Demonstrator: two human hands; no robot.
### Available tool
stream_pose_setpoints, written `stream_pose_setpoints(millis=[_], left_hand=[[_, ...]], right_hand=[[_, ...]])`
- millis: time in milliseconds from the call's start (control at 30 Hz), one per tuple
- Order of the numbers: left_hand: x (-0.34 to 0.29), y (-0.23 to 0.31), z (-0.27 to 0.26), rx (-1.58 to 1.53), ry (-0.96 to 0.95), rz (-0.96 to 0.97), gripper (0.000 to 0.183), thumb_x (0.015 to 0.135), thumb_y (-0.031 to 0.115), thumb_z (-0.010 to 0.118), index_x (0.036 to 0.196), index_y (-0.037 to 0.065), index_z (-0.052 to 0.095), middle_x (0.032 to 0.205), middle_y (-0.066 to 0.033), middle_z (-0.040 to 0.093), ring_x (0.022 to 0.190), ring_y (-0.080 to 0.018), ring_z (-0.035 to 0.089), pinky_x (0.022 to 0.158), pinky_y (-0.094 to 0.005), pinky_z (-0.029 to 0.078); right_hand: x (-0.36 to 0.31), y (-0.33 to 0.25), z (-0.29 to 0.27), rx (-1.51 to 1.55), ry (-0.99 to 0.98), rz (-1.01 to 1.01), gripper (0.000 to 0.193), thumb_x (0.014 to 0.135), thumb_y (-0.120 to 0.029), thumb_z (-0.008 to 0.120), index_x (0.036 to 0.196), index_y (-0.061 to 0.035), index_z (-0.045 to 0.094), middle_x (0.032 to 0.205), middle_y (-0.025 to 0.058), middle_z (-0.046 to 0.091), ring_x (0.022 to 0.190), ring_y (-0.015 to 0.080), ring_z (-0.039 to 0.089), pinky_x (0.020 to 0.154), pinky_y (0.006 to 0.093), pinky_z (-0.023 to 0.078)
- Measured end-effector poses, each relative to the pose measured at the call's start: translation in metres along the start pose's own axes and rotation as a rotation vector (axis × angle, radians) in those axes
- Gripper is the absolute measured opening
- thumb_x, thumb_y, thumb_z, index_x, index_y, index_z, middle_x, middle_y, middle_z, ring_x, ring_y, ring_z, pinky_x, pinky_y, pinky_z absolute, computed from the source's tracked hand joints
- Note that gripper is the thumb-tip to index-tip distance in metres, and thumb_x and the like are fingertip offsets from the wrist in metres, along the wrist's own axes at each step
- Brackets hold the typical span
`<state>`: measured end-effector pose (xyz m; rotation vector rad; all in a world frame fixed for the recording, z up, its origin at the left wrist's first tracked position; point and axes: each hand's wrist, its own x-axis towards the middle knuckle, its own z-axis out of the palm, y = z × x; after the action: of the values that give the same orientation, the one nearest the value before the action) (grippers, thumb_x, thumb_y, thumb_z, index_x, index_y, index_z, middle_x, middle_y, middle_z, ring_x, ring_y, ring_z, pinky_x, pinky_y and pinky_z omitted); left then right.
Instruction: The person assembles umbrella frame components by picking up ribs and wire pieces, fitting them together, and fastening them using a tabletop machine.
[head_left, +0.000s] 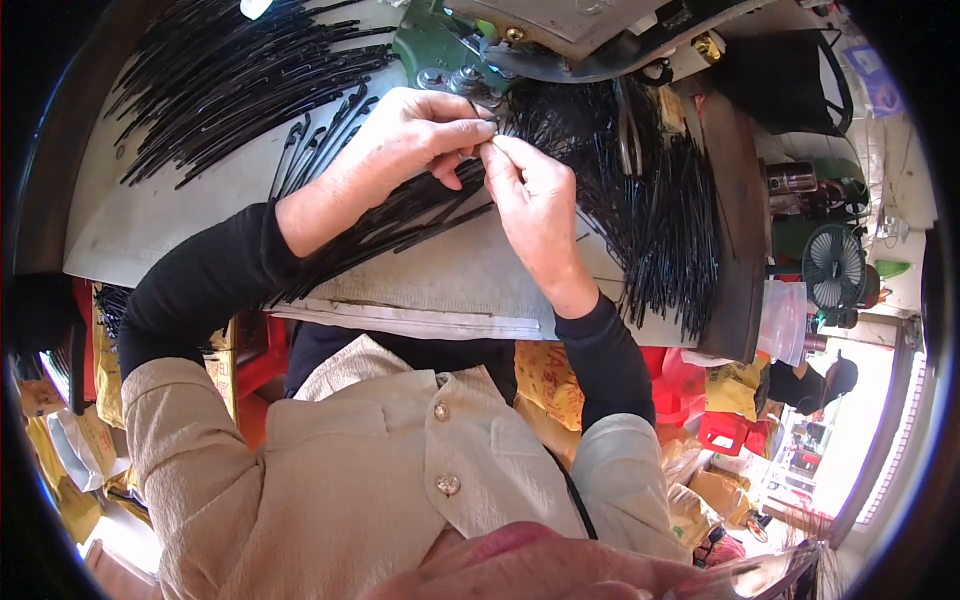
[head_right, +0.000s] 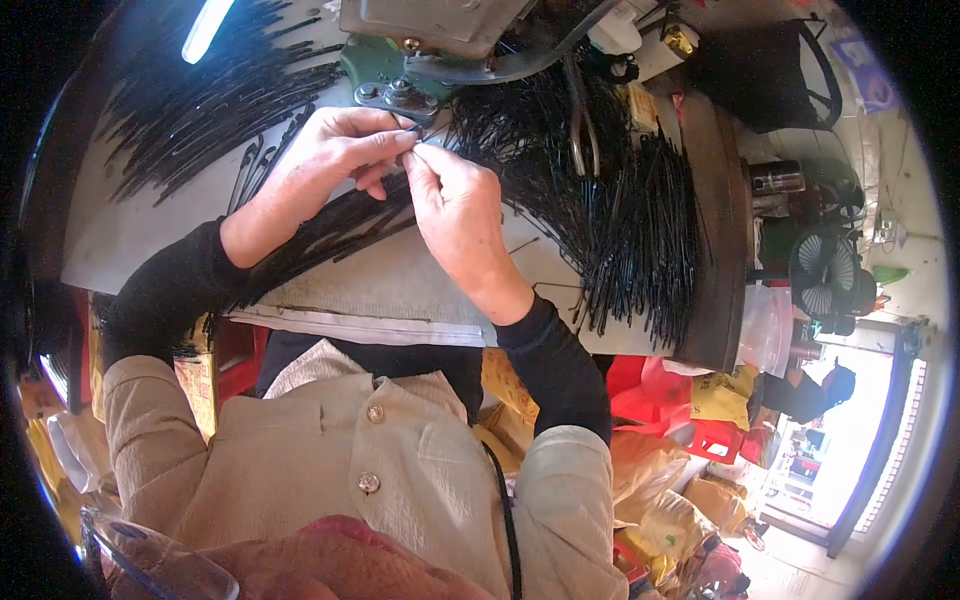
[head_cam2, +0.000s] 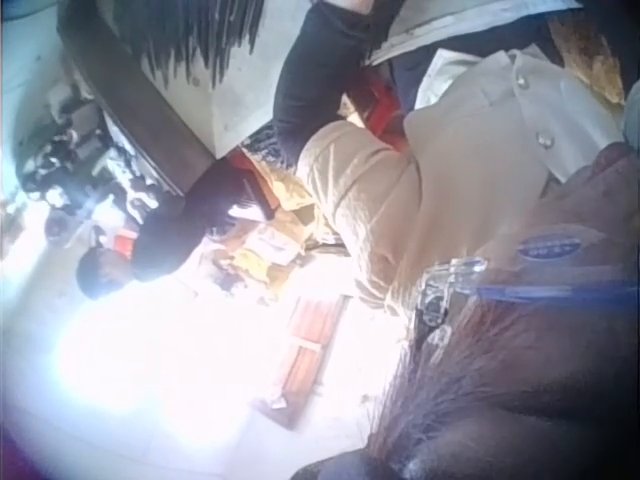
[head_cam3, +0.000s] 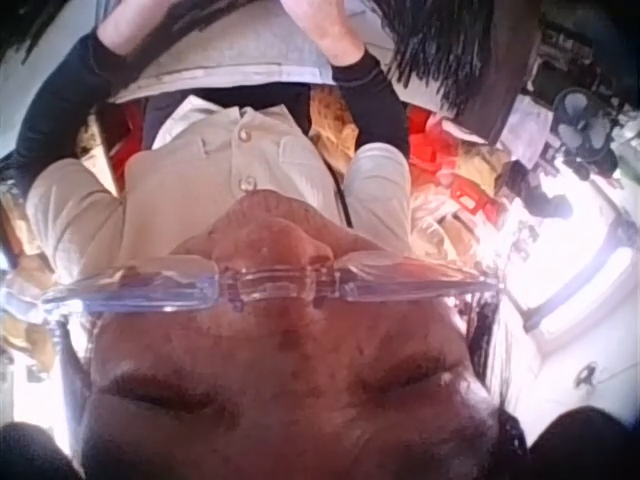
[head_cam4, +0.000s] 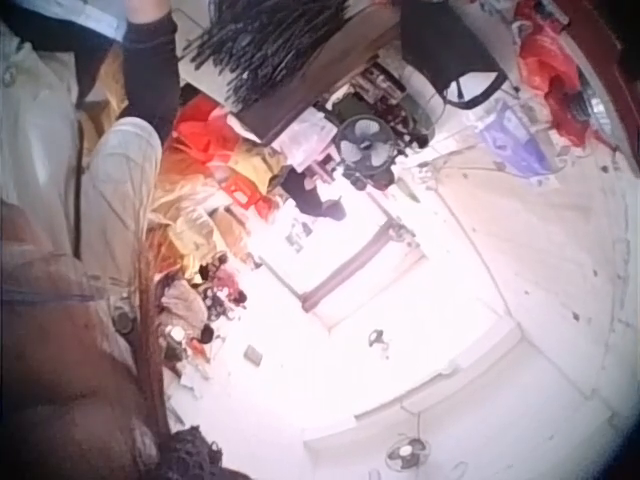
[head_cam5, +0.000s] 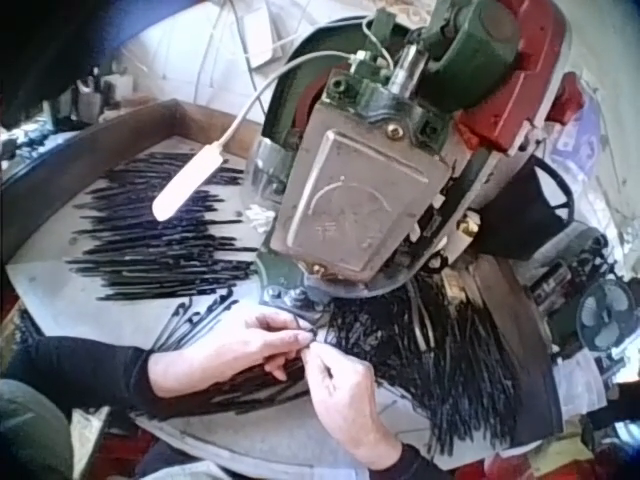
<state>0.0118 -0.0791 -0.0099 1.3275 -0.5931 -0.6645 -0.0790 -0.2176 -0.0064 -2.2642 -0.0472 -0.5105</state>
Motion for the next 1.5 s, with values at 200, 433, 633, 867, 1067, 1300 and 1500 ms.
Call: stream_pose_setpoints(millis=[200,433,633,867,1067,1300,1500], left_hand=[[0.004,0.004,-0.008,-0.142,-0.034,-0.095,0.026,0.086,0.022,0.058,0.092,-0.003,0.063,0.068,-0.0008,0.054,0.056,-0.0055,0.049,0.053,-0.0199,0.051],[0.003,0.005,-0.011,-0.155,0.017,-0.062,0.028,0.086,0.023,0.056,0.099,-0.001,0.059,0.073,-0.0012,0.052,0.058,-0.006,0.049,0.055,-0.0218,0.052],[0.007,0.003,-0.015,-0.155,0.043,-0.094,0.027,0.086,0.022,0.055,0.098,-0.001,0.059,0.074,-0.0018,0.051,0.058,-0.0065,0.05,0.055,-0.0228,0.053],[0.007,0.004,-0.02,-0.15,0.032,-0.081,0.026,0.087,0.02,0.055,0.102,-0.001,0.058,0.076,-0.0022,0.052,0.058,-0.0069,0.05,0.056,-0.0229,0.053],[0.012,0.002,-0.017,-0.201,0.035,-0.143,0.023,0.089,0.019,0.052,0.1,-0.001,0.056,0.074,-0.0012,0.051,0.055,-0.0061,0.051,0.048,-0.0189,0.049],[0.004,0.004,-0.018,-0.221,0.034,-0.129,0.024,0.087,0.02,0.055,0.098,-0.001,0.058,0.076,-0.0028,0.054,0.054,-0.0077,0.053,0.051,-0.0209,0.051],[-0.007,0.01,-0.011,-0.329,0.028,-0.135,0.024,0.088,0.018,0.053,0.101,-0.001,0.057,0.08,-0.0038,0.056,0.059,-0.009,0.054,0.055,-0.0222,0.051]], right_hand=[[0.01,-0.004,-0.019,0.563,-0.224,0.4,0.021,0.091,-0.013,0.048,0.1,0.0024,0.06,0.064,0.0017,0.055,0.047,0.006,0.046,0.041,0.0174,0.035],[0.01,-0.002,-0.031,0.775,-0.311,0.542,0.028,0.09,-0.012,0.044,0.11,0.0059,0.053,0.073,0.0076,0.06,0.054,0.0106,0.055,0.048,0.0209,0.045],[0.009,0.007,-0.04,0.869,-0.316,0.606,0.031,0.09,-0.014,0.043,0.114,0.0031,0.05,0.079,0.012,0.063,0.065,0.0174,0.063,0.061,0.0253,0.053],[0.007,0.01,-0.049,0.857,-0.313,0.579,0.034,0.09,-0.018,0.044,0.117,0.0029,0.048,0.082,0.0118,0.063,0.067,0.0168,0.063,0.064,0.0262,0.052],[0.001,0.028,-0.069,0.625,-0.167,0.542,0.032,0.089,-0.019,0.051,0.111,0.0038,0.054,0.073,0.0091,0.062,0.06,0.0143,0.062,0.056,0.0236,0.052],[-0.001,0.036,-0.06,0.053,-0.034,0.352,0.022,0.085,-0.015,0.057,0.102,-0.0016,0.059,0.076,0.0084,0.063,0.064,0.0165,0.063,0.059,0.0257,0.05],[-0.009,0.014,-0.051,-0.01,0.09,0.23,0.016,0.08,-0.01,0.065,0.095,-0.0039,0.062,0.084,0.0042,0.062,0.075,0.0103,0.057,0.069,0.0256,0.046]])
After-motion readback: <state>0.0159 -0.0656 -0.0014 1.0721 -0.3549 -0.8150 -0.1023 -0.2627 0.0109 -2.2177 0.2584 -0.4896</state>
